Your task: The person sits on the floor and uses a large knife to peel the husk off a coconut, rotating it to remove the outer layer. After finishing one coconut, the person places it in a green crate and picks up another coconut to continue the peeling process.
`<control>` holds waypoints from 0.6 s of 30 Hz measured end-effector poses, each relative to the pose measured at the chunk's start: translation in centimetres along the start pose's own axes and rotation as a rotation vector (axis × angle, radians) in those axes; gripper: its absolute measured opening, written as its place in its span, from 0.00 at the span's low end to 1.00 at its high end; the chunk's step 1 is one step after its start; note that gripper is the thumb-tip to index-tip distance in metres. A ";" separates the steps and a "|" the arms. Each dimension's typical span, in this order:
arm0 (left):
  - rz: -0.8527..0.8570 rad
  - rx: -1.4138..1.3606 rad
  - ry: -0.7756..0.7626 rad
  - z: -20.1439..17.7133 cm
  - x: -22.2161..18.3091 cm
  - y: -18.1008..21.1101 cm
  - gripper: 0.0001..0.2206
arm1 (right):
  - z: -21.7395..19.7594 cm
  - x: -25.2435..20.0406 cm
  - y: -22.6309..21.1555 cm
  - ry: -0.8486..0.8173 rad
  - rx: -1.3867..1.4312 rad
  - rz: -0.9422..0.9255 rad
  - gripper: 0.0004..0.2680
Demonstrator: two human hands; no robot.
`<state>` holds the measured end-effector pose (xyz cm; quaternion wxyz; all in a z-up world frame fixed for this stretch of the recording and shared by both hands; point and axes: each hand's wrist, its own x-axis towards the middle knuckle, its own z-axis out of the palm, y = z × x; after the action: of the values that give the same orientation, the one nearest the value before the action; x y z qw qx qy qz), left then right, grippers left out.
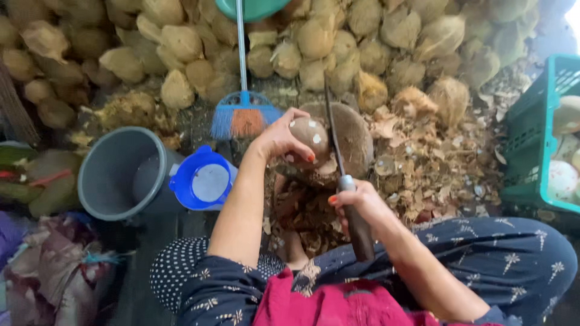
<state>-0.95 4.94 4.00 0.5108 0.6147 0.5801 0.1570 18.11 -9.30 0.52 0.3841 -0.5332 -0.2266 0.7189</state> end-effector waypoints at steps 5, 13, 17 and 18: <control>0.027 -0.002 -0.046 -0.5 0.8 0.0 0.47 | -2.7 0.6 0.0 -0.307 0.381 0.106 0.06; 0.089 -0.138 -0.027 -0.3 1.5 -3.2 0.49 | -4.2 4.3 4.5 -0.147 0.073 0.161 0.08; 0.067 -0.059 0.010 0.0 2.2 -3.1 0.47 | -2.2 1.0 0.4 -0.001 -0.148 -0.075 0.07; 0.057 -0.028 0.021 -0.1 2.8 -3.5 0.47 | -2.0 0.0 -1.1 -0.011 -0.194 -0.186 0.07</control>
<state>-2.19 6.73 0.13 0.5085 0.6221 0.5654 0.1863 20.35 -8.83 0.68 0.3943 -0.5408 -0.3457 0.6577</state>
